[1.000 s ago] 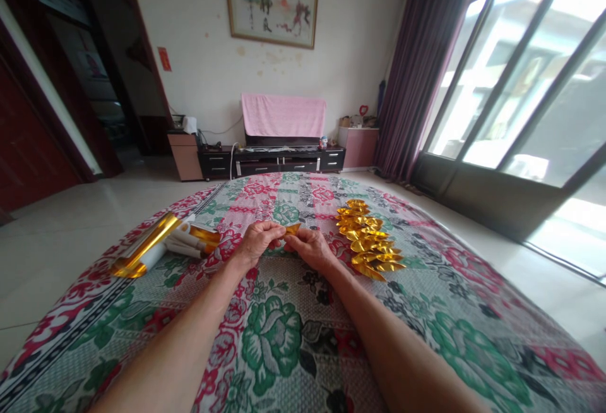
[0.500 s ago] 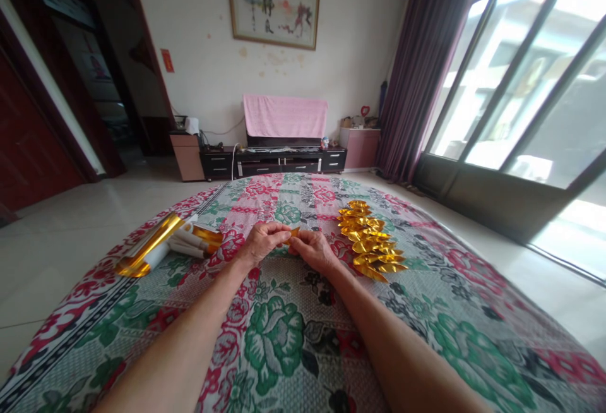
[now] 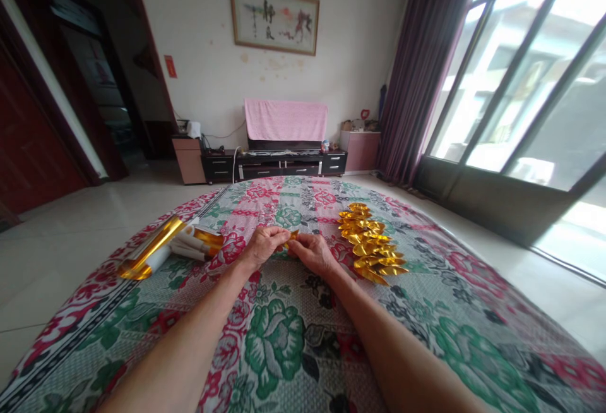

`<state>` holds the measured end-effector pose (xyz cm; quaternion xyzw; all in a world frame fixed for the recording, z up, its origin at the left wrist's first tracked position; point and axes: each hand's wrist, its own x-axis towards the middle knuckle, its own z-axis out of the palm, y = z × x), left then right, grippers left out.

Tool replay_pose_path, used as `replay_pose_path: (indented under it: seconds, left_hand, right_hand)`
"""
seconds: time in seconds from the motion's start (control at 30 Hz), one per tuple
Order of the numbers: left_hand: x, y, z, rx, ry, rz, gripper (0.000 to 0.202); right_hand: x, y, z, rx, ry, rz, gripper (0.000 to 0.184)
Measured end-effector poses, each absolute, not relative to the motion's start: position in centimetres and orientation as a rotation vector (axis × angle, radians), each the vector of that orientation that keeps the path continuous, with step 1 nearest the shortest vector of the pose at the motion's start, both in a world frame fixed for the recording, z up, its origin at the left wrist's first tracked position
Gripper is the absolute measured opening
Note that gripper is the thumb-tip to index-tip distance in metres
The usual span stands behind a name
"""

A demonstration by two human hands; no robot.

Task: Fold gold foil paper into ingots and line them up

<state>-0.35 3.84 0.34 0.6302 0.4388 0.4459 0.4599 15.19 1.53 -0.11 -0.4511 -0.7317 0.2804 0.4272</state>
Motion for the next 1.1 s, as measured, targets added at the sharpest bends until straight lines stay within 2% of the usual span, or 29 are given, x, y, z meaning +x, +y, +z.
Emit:
replay_pose_path:
  seconds: [0.1, 0.3, 0.6, 1.1]
  left_hand:
    - [-0.35, 3.72, 0.48, 1.55, 1.058, 1.085, 0.029]
    - [-0.34, 3.57, 0.77, 1.586, 1.079, 1.151, 0.025]
    - [-0.22, 3.86, 0.53, 1.665, 1.05, 1.14, 0.022]
    - [-0.16, 3.74, 0.78, 1.674, 1.038, 1.12, 0.024]
  right_hand:
    - [15.12, 1.4, 0.12, -1.126, -1.817, 0.621, 0.027]
    - [15.09, 1.24, 0.25, -1.167, -1.771, 0.73, 0.026]
    - [15.26, 1.55, -0.22, -1.18, -1.872, 0.635, 0.029]
    - [15.19, 1.44, -0.04, -1.169, -1.896, 0.61, 0.029]
